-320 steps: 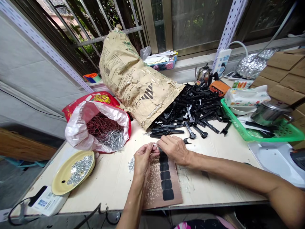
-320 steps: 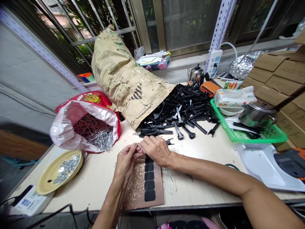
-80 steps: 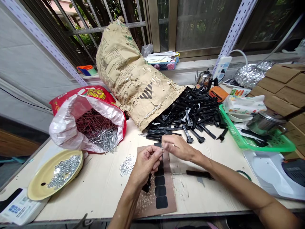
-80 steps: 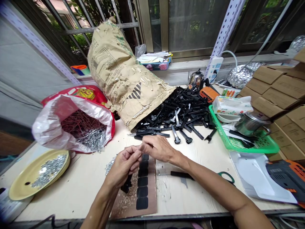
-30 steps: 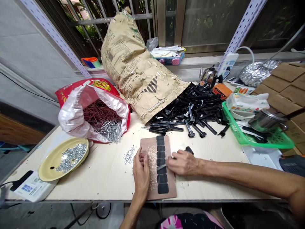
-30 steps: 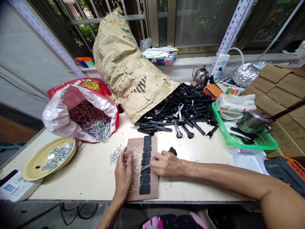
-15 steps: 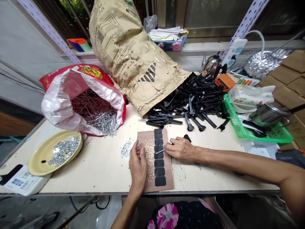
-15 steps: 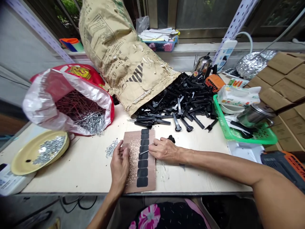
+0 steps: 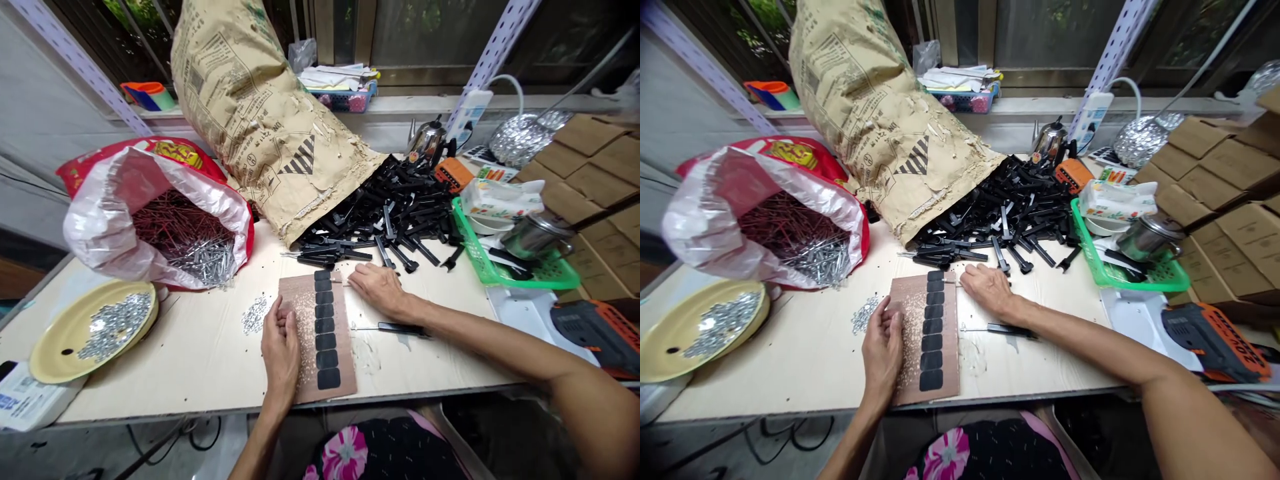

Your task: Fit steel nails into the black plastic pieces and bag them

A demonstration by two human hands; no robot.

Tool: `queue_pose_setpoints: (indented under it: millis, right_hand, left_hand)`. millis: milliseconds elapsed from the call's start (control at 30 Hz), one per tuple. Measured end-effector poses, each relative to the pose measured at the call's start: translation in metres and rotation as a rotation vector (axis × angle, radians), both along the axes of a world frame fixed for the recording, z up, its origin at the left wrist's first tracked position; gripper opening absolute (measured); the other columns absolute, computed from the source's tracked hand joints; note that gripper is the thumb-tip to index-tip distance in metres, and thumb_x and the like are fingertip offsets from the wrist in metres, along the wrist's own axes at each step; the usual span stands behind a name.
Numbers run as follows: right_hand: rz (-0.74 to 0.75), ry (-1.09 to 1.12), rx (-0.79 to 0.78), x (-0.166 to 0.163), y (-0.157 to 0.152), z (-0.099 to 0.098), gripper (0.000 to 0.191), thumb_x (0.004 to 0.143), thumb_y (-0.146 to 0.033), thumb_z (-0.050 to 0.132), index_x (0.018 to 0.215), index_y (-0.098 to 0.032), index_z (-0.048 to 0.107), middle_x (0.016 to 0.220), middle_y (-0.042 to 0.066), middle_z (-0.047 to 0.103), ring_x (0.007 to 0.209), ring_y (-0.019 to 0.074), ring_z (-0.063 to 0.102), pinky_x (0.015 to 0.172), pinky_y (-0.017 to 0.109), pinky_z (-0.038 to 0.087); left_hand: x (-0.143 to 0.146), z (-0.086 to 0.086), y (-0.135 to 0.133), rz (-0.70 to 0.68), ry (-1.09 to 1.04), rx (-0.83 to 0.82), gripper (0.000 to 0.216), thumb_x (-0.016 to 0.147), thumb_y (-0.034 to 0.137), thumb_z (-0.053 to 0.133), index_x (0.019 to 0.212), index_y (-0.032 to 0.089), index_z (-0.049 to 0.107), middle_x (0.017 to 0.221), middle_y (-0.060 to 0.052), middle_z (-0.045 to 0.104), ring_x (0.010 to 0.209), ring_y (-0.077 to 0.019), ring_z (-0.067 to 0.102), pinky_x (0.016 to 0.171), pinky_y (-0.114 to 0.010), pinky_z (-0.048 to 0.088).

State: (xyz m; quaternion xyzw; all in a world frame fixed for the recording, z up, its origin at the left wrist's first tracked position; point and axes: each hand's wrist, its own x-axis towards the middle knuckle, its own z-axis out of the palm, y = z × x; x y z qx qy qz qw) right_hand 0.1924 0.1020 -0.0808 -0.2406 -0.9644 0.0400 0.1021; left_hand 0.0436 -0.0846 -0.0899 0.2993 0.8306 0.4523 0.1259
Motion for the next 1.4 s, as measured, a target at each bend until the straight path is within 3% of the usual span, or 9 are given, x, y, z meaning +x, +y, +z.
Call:
queue_pose_setpoints:
  millis: [167, 367, 500, 667, 833, 967, 1133, 1200, 1400]
  right_hand:
    - [-0.103, -0.048, -0.192, 0.051, -0.024, 0.003, 0.022, 0.094, -0.029, 0.045, 0.089, -0.021, 0.065, 0.085, 0.002, 0.060, 0.072, 0.0126, 0.052, 0.055, 0.025, 0.028]
    - [0.032, 0.021, -0.223, 0.076, -0.028, 0.014, 0.024, 0.089, -0.040, 0.052, 0.084, -0.024, 0.069, 0.080, 0.002, 0.064, 0.077, 0.0163, 0.052, 0.069, 0.031, 0.034]
    - [-0.041, 0.181, -0.121, 0.046, 0.005, 0.021, 0.024, 0.093, -0.031, 0.047, 0.090, -0.018, 0.067, 0.086, 0.005, 0.065, 0.080, 0.0166, 0.052, 0.073, 0.030, 0.035]
    - [0.065, 0.265, -0.044, -0.020, 0.032, 0.024, 0.025, 0.095, -0.031, 0.043, 0.094, -0.018, 0.065, 0.090, 0.005, 0.064, 0.084, 0.0163, 0.050, 0.075, 0.028, 0.035]
    - [0.177, 0.133, 0.043, -0.090, 0.043, 0.020, 0.030, 0.095, -0.035, 0.043, 0.087, -0.019, 0.067, 0.086, 0.005, 0.062, 0.083, 0.0170, 0.045, 0.067, 0.028, 0.033]
    - [0.251, -0.055, 0.070, -0.130, 0.042, 0.015, 0.025, 0.090, -0.037, 0.051, 0.085, -0.018, 0.067, 0.091, 0.008, 0.062, 0.093, 0.0209, 0.045, 0.069, 0.030, 0.034]
    - [0.196, -0.183, 0.056, -0.152, 0.032, 0.010, 0.026, 0.093, -0.023, 0.041, 0.112, -0.020, 0.059, 0.112, 0.011, 0.057, 0.096, 0.0242, 0.049, 0.075, 0.035, 0.037]
    - [0.166, -0.233, 0.054, -0.155, 0.028, 0.010, 0.031, 0.093, -0.016, 0.034, 0.113, -0.019, 0.057, 0.115, 0.012, 0.054, 0.095, 0.0245, 0.050, 0.076, 0.037, 0.038]
    - [0.129, -0.258, 0.032, -0.150, 0.020, 0.016, 0.036, 0.093, -0.013, 0.027, 0.118, -0.020, 0.051, 0.123, 0.014, 0.048, 0.099, 0.0270, 0.047, 0.076, 0.038, 0.040]
  left_hand:
    - [0.000, 0.002, 0.002, -0.019, -0.019, 0.004, 0.052, 0.086, 0.044, 0.046, 0.131, 0.018, 0.044, 0.097, -0.007, 0.057, 0.084, -0.0205, 0.055, 0.079, -0.035, 0.046]
    - [-0.001, 0.002, 0.002, -0.039, -0.006, -0.004, 0.055, 0.084, 0.049, 0.047, 0.130, 0.018, 0.047, 0.095, -0.007, 0.058, 0.080, -0.0207, 0.055, 0.075, -0.035, 0.047]
    - [-0.003, 0.001, 0.002, -0.040, 0.010, -0.002, 0.054, 0.084, 0.050, 0.047, 0.127, 0.019, 0.050, 0.095, -0.007, 0.058, 0.080, -0.0210, 0.056, 0.075, -0.035, 0.047]
    - [-0.005, -0.001, 0.001, -0.076, 0.027, 0.009, 0.050, 0.084, 0.048, 0.048, 0.124, 0.018, 0.053, 0.092, -0.007, 0.058, 0.079, -0.0205, 0.057, 0.073, -0.035, 0.048]
    - [-0.002, -0.001, 0.000, -0.073, 0.036, 0.036, 0.044, 0.084, 0.045, 0.049, 0.118, 0.017, 0.056, 0.088, -0.006, 0.059, 0.075, -0.0192, 0.057, 0.070, -0.034, 0.049]
    - [-0.011, 0.010, -0.003, -0.063, -0.001, 0.036, 0.039, 0.086, 0.041, 0.048, 0.117, 0.018, 0.057, 0.095, -0.007, 0.062, 0.081, -0.0186, 0.059, 0.071, -0.031, 0.049]
    - [-0.058, 0.021, -0.017, 0.016, 0.295, -0.028, 0.031, 0.089, 0.037, 0.045, 0.104, 0.018, 0.064, 0.099, -0.008, 0.063, 0.090, -0.0215, 0.057, 0.075, -0.032, 0.045]
    - [-0.079, 0.020, -0.023, 0.013, 0.400, -0.106, 0.031, 0.089, 0.036, 0.044, 0.100, 0.017, 0.066, 0.096, -0.009, 0.064, 0.090, -0.0228, 0.055, 0.075, -0.034, 0.044]
    - [-0.100, 0.009, -0.017, -0.142, 0.579, -0.332, 0.031, 0.089, 0.034, 0.045, 0.097, 0.017, 0.070, 0.088, -0.009, 0.063, 0.085, -0.0238, 0.049, 0.074, -0.033, 0.041]
